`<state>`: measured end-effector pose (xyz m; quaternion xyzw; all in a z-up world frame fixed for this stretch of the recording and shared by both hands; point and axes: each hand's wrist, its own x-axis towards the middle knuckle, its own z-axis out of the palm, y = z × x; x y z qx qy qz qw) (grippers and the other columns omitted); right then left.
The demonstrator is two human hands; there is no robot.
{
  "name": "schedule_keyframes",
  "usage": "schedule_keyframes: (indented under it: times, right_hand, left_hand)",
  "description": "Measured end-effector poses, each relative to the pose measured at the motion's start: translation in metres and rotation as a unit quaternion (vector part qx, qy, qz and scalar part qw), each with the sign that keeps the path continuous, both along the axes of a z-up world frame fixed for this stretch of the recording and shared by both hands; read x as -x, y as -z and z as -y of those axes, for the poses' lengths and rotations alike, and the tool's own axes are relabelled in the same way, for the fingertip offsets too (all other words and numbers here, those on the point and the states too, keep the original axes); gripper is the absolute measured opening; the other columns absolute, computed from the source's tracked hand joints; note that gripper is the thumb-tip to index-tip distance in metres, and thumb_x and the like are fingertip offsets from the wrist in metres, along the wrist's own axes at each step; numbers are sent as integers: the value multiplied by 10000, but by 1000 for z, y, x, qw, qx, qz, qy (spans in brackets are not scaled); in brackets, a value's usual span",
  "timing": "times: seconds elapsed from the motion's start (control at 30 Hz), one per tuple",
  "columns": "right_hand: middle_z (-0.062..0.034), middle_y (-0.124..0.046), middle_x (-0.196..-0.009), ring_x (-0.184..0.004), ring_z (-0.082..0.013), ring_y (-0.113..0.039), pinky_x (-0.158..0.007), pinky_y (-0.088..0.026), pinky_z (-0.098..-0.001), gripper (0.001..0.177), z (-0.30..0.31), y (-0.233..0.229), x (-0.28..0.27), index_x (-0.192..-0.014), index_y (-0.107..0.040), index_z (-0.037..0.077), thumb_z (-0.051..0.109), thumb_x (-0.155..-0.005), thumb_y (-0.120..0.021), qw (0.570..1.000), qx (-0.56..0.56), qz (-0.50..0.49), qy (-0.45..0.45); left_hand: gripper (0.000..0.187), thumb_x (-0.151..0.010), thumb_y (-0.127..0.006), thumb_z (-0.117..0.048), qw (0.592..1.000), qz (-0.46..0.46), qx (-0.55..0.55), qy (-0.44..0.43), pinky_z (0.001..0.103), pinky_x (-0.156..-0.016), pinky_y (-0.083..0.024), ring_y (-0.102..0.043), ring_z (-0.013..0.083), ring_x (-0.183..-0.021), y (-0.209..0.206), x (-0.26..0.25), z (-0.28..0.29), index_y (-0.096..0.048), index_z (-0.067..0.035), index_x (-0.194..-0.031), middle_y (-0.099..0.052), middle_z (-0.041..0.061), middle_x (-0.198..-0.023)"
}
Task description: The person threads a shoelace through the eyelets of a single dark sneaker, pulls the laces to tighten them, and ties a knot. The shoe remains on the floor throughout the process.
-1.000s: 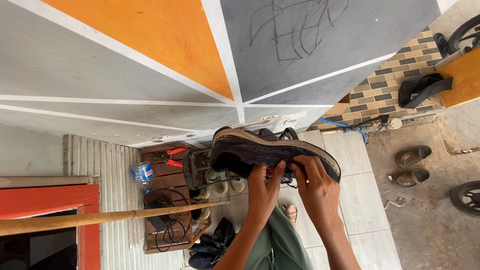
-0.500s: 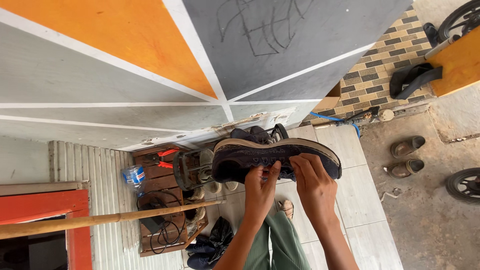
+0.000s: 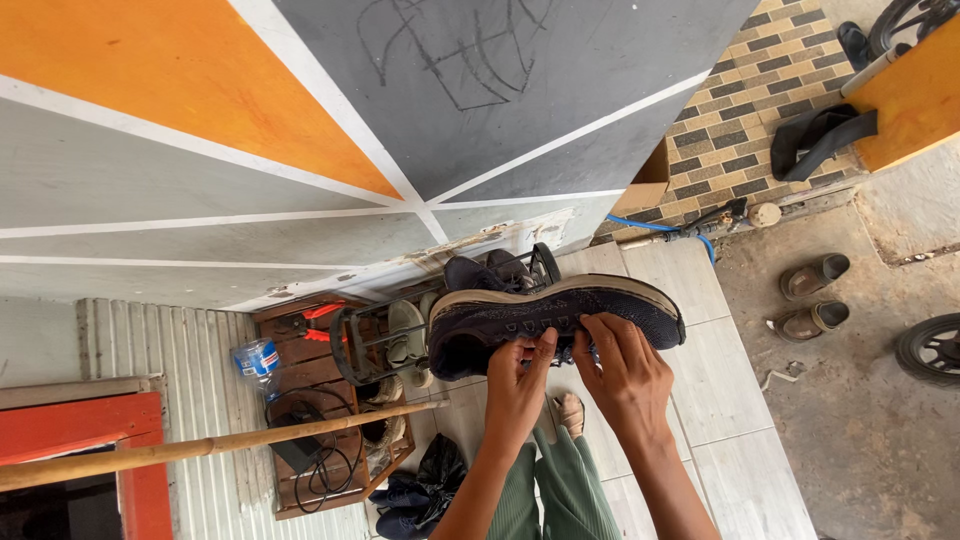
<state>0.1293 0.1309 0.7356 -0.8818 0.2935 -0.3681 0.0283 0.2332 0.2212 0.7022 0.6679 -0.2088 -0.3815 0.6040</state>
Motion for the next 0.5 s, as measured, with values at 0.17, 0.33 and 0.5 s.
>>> schedule_keyframes:
  times: [0.17,0.33,0.5]
  right_hand:
    - [-60,-714,-1003,-721,-173,-697,-570,-550,-303,209,12,8,7,-994,-711,28,20,-806,-803,999,-47,14,3]
    - [-61,-718,-960,-657,-150,-678,-588,-561,-292,182,19,9,10,-946,-714,20,9,-781,-790,986,-158,52,12]
    - [-54,-709,-882,-619,-93,-629,-549,-525,-257,147,29,12,13,-938,-731,-11,-7,-798,-775,955,-284,81,5]
  left_hand:
    - [478,-999,-591,-470,992,129,3,17,294,-590,-490,-619,145,-772,-3,6,0,-701,-5,-986,-679,80,-892]
    - [353,-1005,-600,-373,952,298,-71,22,394,-732,-534,-669,283,-890,-3,6,-2,-696,-37,-1057,-693,117,-985]
    - [355,-996,-624,-336,919,368,-139,-19,427,-801,-521,-639,313,-983,5,10,-5,-630,-30,-1176,-670,128,-1047]
